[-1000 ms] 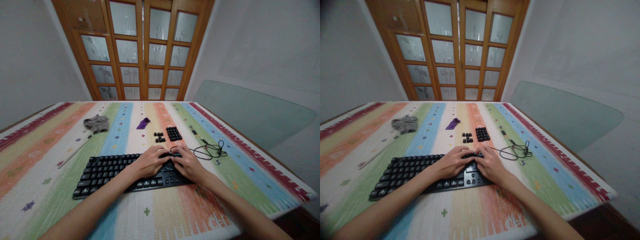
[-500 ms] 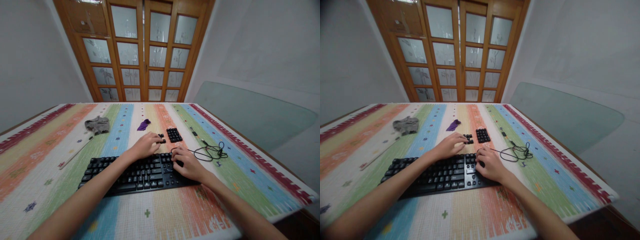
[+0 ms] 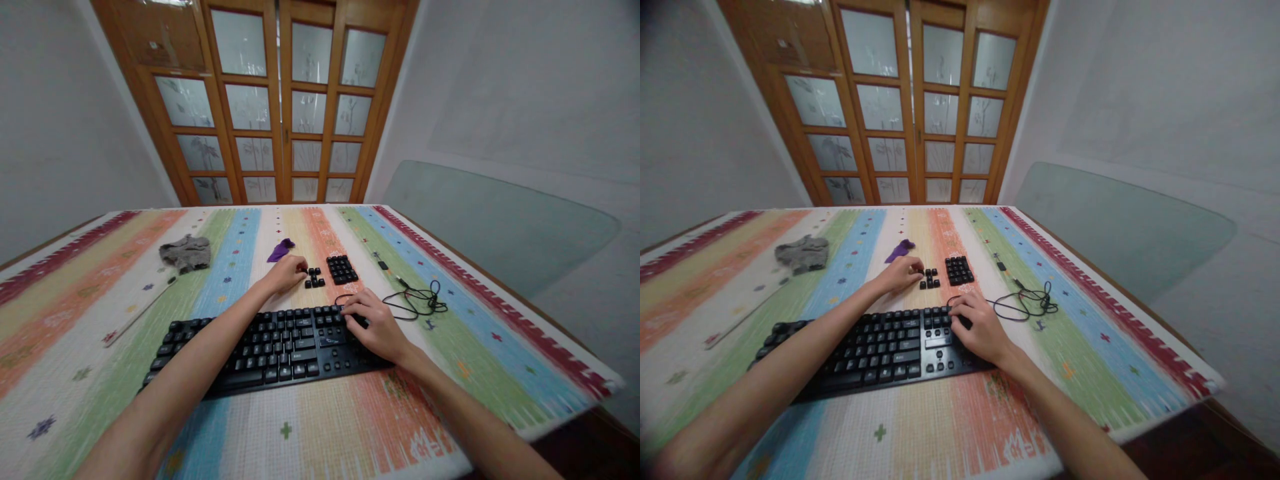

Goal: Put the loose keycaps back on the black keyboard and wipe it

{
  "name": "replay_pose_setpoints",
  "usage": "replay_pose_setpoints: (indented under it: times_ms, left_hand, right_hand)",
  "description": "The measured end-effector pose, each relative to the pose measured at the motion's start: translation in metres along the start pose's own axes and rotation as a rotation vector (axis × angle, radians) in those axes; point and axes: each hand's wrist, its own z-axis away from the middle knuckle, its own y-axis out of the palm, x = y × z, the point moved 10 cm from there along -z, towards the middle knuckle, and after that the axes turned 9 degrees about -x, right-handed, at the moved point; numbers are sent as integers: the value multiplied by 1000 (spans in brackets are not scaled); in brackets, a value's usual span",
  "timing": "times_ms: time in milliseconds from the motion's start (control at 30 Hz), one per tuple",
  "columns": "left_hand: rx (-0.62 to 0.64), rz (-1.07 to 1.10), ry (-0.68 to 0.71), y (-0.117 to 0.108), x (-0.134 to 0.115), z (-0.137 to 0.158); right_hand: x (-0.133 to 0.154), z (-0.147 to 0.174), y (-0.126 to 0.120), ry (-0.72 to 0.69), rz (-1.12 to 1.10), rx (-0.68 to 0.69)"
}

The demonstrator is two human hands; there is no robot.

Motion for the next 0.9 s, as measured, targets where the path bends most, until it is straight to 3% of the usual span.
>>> replay_pose_setpoints:
  times_ms: [167,333,533,700,900]
  left_hand:
    - [-55,57,-4,-26,-18,21]
    - [-68,213,127,-53,-74,76]
    - [7,265,212,-37,-114,114]
    - [54,195,248,-18,-117,112]
    - [47,207,211,-16,-112,110]
  right_hand:
    - [1,1,-1,1,3,12]
    - [5,2,3,-3,-19,27]
    - [15,3,9,-25,-64,51]
    - [24,4,13,-45,-42,83]
    - [24,5,15,-36,-66,89]
